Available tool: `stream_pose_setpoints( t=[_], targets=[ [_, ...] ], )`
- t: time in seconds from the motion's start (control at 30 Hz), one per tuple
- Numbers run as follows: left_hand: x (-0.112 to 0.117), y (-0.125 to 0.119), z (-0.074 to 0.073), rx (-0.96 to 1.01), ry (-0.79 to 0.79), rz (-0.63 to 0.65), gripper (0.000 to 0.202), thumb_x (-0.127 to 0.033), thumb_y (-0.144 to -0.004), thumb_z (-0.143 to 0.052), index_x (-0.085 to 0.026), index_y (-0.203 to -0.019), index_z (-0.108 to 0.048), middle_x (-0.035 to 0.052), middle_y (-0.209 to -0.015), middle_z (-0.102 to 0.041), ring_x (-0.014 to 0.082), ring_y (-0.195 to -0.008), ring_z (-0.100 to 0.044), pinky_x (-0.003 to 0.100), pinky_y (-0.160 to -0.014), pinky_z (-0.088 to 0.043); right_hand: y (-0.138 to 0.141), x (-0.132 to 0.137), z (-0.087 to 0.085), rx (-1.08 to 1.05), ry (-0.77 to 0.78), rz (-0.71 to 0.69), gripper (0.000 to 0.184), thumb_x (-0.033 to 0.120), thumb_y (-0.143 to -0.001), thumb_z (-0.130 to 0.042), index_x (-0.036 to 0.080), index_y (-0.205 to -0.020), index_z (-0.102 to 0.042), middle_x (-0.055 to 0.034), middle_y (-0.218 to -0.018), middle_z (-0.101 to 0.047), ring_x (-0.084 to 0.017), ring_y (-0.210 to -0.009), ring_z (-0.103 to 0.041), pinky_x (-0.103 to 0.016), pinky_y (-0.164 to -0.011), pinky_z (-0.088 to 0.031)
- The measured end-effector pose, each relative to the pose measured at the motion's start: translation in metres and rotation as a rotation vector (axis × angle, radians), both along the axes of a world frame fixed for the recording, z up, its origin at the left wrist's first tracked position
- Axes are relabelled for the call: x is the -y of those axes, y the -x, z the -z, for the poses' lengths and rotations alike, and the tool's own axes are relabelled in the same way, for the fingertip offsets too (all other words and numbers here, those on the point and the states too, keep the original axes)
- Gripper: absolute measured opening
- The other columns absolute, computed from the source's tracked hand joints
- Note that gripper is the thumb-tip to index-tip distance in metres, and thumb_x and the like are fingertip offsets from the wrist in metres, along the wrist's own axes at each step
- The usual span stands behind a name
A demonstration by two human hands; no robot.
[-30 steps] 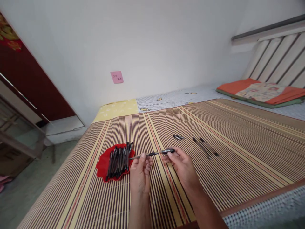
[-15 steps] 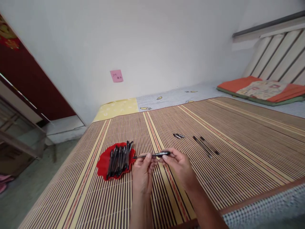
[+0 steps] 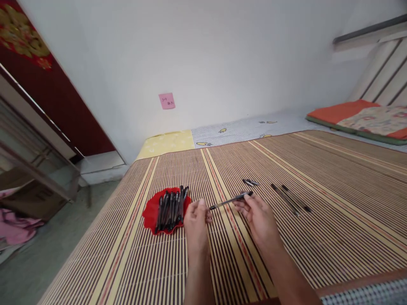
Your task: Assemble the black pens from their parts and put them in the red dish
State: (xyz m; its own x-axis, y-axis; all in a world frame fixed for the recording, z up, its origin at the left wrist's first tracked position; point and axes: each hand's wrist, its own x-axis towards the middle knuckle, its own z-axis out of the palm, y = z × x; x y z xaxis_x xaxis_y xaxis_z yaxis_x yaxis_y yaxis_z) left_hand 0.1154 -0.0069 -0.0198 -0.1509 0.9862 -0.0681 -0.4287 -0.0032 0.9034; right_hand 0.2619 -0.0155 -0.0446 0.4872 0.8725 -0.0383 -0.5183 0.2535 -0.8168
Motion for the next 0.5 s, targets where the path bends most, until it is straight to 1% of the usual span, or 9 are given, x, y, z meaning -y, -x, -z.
stream_pose_setpoints(
  t=[0.07, 0.13, 0.2, 0.23, 0.3, 0.37, 0.43, 0.5],
  targets=[
    [-0.002, 0.013, -0.005, -0.023, -0.069, -0.252, 0.037, -0.049, -0.079, -0.072, -0.014, -0.088, -0.064, -0.0022, -0.066, -0.057, 0.0083, -0.056, -0.052, 0.018, -0.052, -0.042, 0.006, -0.013, -0.004, 0.065, 0.027, -0.033, 0.022, 0.033, -0.075, -0.076, 0.016, -0.086, -0.066, -0.0041, -0.077, -0.073, -0.018, -0.069, -0.073, -0.025, -0.062, -0.059],
    [-0.002, 0.023, -0.011, 0.03, -0.12, -0.445, 0.031, -0.047, -0.086, -0.065, -0.015, -0.09, -0.063, -0.003, -0.066, -0.056, 0.0079, -0.056, -0.05, 0.018, -0.052, -0.041, 0.021, -0.032, -0.011, 0.182, 0.05, -0.094, 0.02, 0.032, -0.079, -0.071, 0.015, -0.09, -0.067, -0.0049, -0.077, -0.073, -0.017, -0.067, -0.073, -0.024, -0.057, -0.058],
    [-0.001, 0.029, -0.016, 0.087, -0.158, -0.571, 0.028, -0.043, -0.089, -0.06, -0.016, -0.088, -0.062, -0.0032, -0.065, -0.055, 0.0077, -0.055, -0.048, 0.018, -0.05, -0.038, 0.042, -0.055, -0.017, 0.361, 0.07, -0.173, 0.017, 0.031, -0.085, -0.063, 0.015, -0.092, -0.067, -0.0057, -0.08, -0.073, -0.016, -0.065, -0.072, -0.023, -0.055, -0.058],
    [0.0, 0.03, -0.018, 0.104, -0.171, -0.606, 0.027, -0.042, -0.09, -0.059, -0.016, -0.086, -0.062, -0.0031, -0.065, -0.055, 0.0078, -0.054, -0.048, 0.018, -0.049, -0.037, 0.054, -0.067, -0.02, 0.473, 0.078, -0.227, 0.017, 0.03, -0.087, -0.059, 0.016, -0.093, -0.067, -0.0057, -0.081, -0.074, -0.016, -0.065, -0.072, -0.023, -0.055, -0.058],
    [0.0, 0.032, -0.02, 0.119, -0.192, -0.641, 0.027, -0.042, -0.091, -0.057, -0.016, -0.085, -0.061, -0.003, -0.064, -0.054, 0.0082, -0.053, -0.048, 0.019, -0.048, -0.036, 0.076, -0.09, -0.025, 0.56, 0.079, -0.314, 0.015, 0.027, -0.086, -0.061, 0.015, -0.091, -0.07, -0.0056, -0.078, -0.074, -0.016, -0.064, -0.072, -0.025, -0.055, -0.057],
    [0.0, 0.031, -0.02, 0.105, -0.199, -0.646, 0.028, -0.042, -0.092, -0.055, -0.016, -0.085, -0.06, -0.0029, -0.063, -0.054, 0.0087, -0.053, -0.048, 0.019, -0.048, -0.036, 0.09, -0.104, -0.029, 0.619, 0.093, -0.356, 0.016, 0.023, -0.081, -0.067, 0.013, -0.094, -0.072, -0.0051, -0.072, -0.073, -0.017, -0.063, -0.071, -0.027, -0.057, -0.057],
    [0.001, 0.03, -0.018, 0.036, -0.195, -0.604, 0.028, -0.042, -0.093, -0.054, -0.016, -0.086, -0.061, -0.0029, -0.063, -0.054, 0.009, -0.052, -0.047, 0.019, -0.048, -0.036, 0.093, -0.104, -0.031, 0.674, 0.107, -0.346, 0.027, 0.019, -0.077, -0.071, 0.012, -0.103, -0.072, -0.0058, -0.074, -0.074, -0.018, -0.068, -0.07, -0.029, -0.065, -0.056],
    [0.004, 0.027, -0.018, -0.062, -0.203, -0.483, 0.027, -0.042, -0.092, -0.055, -0.017, -0.085, -0.062, -0.0028, -0.063, -0.054, 0.0092, -0.053, -0.046, 0.019, -0.048, -0.037, 0.083, -0.087, -0.032, 0.715, 0.112, -0.331, 0.037, 0.02, -0.077, -0.071, 0.012, -0.113, -0.069, -0.0073, -0.084, -0.075, -0.018, -0.074, -0.07, -0.03, -0.071, -0.055]
  ],
)
